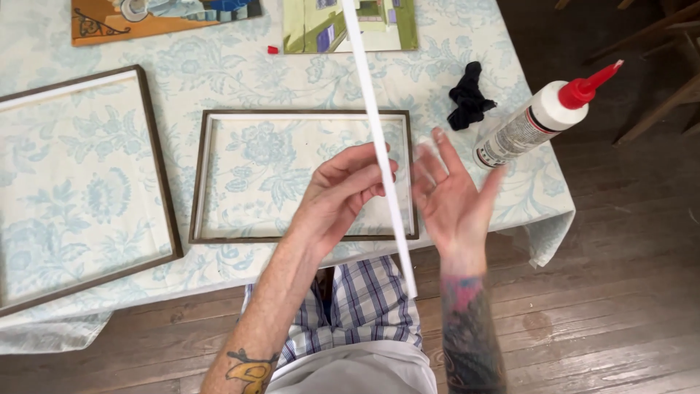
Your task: Applying adhesive to spacers and installing them into wooden frames to create a shadow box or frame assembly.
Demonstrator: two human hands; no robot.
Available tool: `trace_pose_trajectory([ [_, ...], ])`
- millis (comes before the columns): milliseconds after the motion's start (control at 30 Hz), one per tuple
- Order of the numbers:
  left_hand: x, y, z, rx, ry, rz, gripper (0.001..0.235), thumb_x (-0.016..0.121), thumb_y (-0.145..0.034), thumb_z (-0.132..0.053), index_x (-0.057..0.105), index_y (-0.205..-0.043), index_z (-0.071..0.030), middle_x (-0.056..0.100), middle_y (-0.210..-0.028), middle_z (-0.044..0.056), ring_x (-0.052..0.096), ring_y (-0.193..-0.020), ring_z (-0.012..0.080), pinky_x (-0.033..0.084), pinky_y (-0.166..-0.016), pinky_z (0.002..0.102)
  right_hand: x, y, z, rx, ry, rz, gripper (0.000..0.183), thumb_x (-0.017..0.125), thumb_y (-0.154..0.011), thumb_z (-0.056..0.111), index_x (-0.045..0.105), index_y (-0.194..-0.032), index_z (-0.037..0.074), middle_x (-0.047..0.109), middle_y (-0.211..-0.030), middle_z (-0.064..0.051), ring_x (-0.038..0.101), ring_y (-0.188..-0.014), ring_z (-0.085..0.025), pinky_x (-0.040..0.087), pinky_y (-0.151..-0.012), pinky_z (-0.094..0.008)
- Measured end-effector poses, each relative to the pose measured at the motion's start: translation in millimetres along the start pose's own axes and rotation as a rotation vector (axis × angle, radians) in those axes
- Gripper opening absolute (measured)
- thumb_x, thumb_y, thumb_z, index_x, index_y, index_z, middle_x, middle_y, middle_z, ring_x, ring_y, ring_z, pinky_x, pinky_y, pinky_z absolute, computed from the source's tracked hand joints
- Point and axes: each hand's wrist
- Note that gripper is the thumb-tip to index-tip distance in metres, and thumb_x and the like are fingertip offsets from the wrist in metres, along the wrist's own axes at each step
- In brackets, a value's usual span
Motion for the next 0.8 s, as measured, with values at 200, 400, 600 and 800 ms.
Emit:
trace_pose_trajectory([
  [200,-1,32,-23,-0.007,0.078,-0.015,0.035,0.067,-0.095,-0.003,0.068,-0.130,0.000,0.076,-0.110,0.016,0.071,-0.082,0.0127,0.065,-0.077,0.031,-17,-57,15,-0.100,-0.953,0.090,0.117,0.090,-0.062,0.034,0.036,-0.155,-0.011,0.058,-0.151,-0.014,0.058,-0.137,-0.020,0.053,-0.118,-0.027],
  [400,3,59,-40,0.041,-0.071,-0.176,0.029,0.074,-0.091,-0.001,0.074,-0.120,0.000,0.077,-0.108,0.018,0.075,-0.086,0.0245,0.064,-0.073,0.033,-81,-112,28,-0.373,-1.235,0.226,0.169,0.096,-0.057,0.040,-0.021,-0.176,0.015,0.053,-0.151,-0.024,0.058,-0.135,-0.041,0.050,-0.122,-0.049],
  [600,24,106,-67,0.418,-0.934,-0.343,0.024,0.070,-0.089,-0.001,0.075,-0.112,-0.008,0.070,-0.097,0.004,0.070,-0.073,0.0087,0.068,-0.072,0.022,-81,-95,44,-0.395,-1.038,0.029,0.086,0.090,-0.064,0.019,0.061,-0.144,0.003,0.069,-0.133,-0.021,0.071,-0.119,-0.028,0.062,-0.110,-0.038],
  [800,46,131,-76,0.578,-1.232,-0.453,0.027,0.073,-0.085,0.001,0.074,-0.111,-0.007,0.068,-0.091,0.005,0.067,-0.075,0.0118,0.061,-0.067,0.022,-17,-41,37,-0.479,-0.612,-0.186,0.103,0.091,-0.053,0.023,0.055,-0.147,-0.001,0.069,-0.131,-0.023,0.070,-0.117,-0.033,0.064,-0.100,-0.039],
])
Point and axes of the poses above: each hand's wrist, its own y-axis away from the middle knuckle, its own x-axis out of the palm, z = x × y
